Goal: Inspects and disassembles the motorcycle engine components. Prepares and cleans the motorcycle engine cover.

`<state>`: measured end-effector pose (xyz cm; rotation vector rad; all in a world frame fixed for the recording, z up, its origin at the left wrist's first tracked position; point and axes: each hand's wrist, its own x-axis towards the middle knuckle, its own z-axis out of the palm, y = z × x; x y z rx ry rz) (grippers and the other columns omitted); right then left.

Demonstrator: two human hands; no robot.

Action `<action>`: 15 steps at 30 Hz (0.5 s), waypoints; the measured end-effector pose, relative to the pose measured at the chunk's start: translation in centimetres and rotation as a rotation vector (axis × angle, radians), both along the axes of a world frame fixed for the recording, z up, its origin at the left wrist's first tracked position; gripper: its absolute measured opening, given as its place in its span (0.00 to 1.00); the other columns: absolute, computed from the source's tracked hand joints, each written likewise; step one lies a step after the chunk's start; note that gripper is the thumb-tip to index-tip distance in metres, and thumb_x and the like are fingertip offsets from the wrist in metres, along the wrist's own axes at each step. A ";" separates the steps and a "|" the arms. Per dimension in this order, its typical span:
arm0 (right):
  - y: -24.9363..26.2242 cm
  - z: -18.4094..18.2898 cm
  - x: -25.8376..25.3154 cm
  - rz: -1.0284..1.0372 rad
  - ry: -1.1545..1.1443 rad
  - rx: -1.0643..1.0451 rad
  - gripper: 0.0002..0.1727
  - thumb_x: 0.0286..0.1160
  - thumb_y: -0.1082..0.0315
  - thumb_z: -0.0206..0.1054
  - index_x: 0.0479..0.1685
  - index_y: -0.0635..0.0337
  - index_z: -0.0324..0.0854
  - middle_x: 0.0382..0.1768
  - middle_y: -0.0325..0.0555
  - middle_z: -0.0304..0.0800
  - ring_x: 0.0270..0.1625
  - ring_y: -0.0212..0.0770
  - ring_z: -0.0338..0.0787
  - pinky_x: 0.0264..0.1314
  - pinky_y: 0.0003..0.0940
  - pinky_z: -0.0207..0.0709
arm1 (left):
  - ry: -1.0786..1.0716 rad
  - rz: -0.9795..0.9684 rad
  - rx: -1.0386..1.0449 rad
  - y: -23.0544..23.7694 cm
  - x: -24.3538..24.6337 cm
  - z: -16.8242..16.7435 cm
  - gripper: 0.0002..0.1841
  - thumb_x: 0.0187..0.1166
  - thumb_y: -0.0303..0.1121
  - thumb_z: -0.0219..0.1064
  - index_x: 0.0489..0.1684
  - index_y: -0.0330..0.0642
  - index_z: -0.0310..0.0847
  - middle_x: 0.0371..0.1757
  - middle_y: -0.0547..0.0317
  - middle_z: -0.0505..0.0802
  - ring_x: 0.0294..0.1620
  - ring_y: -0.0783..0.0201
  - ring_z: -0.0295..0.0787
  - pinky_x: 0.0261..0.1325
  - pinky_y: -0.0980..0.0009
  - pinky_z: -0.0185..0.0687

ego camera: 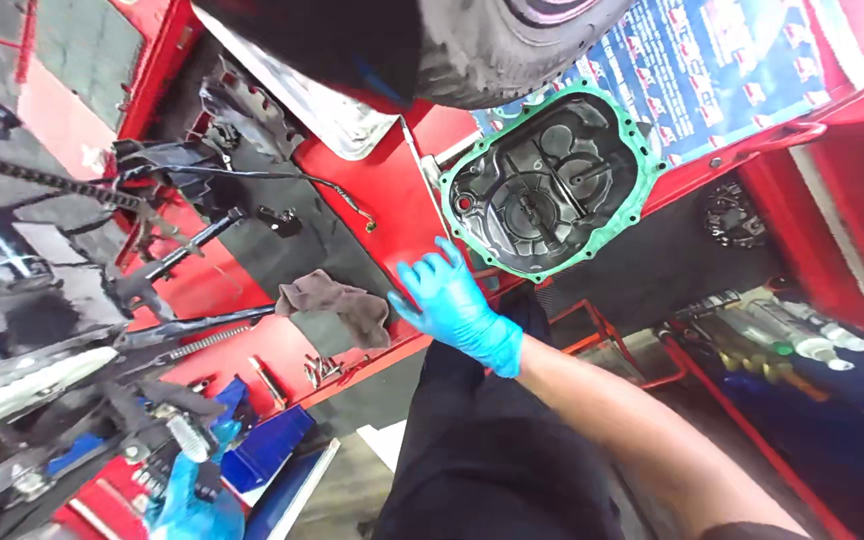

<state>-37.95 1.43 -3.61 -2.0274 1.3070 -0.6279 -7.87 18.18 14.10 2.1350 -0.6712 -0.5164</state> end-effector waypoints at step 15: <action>-7.6 1.8 -2.9 -0.183 -0.022 0.062 0.31 0.71 0.35 0.68 0.35 0.57 0.94 0.17 0.40 0.86 0.27 0.42 0.88 0.78 0.67 0.65 | 0.008 0.016 -0.094 0.7 0.9 -0.7 0.12 0.84 0.27 0.55 0.60 0.36 0.75 0.48 0.66 0.95 0.55 0.67 0.93 0.69 0.66 0.85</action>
